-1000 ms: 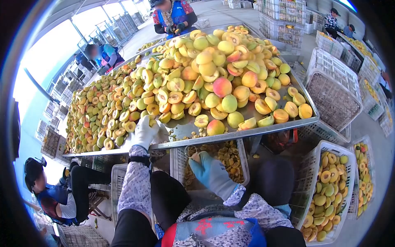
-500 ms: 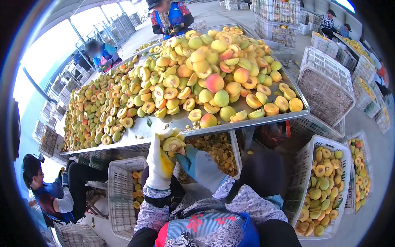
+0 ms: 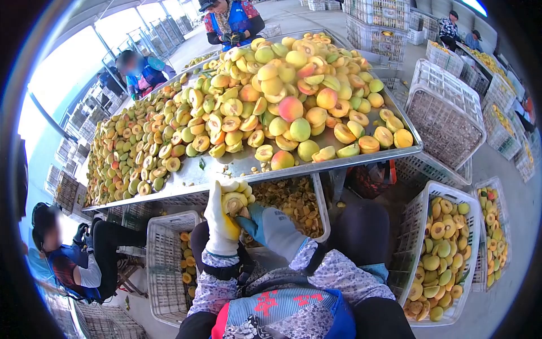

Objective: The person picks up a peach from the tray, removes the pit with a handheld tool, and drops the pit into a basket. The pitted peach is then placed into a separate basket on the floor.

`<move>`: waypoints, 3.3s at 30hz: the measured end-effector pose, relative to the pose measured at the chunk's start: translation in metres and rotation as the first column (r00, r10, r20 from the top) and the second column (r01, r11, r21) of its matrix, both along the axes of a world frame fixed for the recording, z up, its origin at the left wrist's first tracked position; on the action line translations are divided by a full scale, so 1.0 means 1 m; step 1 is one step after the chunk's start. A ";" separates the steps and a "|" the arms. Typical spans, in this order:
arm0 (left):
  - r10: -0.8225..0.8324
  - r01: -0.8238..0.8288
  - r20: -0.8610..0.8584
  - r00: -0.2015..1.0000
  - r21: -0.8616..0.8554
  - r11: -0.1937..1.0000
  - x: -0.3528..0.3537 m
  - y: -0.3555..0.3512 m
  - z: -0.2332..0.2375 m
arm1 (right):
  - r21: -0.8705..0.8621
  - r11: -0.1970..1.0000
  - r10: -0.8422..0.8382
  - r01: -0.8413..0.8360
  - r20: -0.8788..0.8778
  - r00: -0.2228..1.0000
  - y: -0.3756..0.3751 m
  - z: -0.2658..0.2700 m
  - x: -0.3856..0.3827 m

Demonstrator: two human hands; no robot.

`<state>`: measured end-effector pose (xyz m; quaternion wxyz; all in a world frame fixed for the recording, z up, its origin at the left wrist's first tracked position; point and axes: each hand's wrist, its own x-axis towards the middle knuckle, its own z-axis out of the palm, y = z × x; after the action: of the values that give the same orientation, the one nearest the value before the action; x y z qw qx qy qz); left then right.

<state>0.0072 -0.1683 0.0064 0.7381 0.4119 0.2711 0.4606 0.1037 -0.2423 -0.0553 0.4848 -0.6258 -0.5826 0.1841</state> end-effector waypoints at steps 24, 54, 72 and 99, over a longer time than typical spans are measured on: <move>0.055 -0.051 -0.066 0.996 0.067 0.996 -0.003 -0.002 -0.016 | 0.126 0.988 0.104 -0.086 -0.147 0.984 -0.002 -0.036 -0.028; -0.204 0.261 0.228 0.952 -0.256 0.931 -0.001 0.013 -0.026 | -0.150 0.693 0.134 -0.705 -0.934 0.331 -0.026 0.027 0.001; 0.493 0.248 -0.542 0.680 0.803 0.542 0.000 0.084 0.006 | -0.154 0.937 -0.307 0.315 0.072 0.949 -0.010 -0.040 0.020; -0.036 0.050 -0.082 0.996 0.176 0.983 0.022 0.016 -0.018 | -0.272 0.940 -0.152 -0.208 -0.875 0.459 -0.013 0.044 0.009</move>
<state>0.0295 -0.1524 -0.0115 0.6968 0.4999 0.2487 0.4502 0.1126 -0.2557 -0.0112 0.5969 -0.5019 -0.2140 0.5882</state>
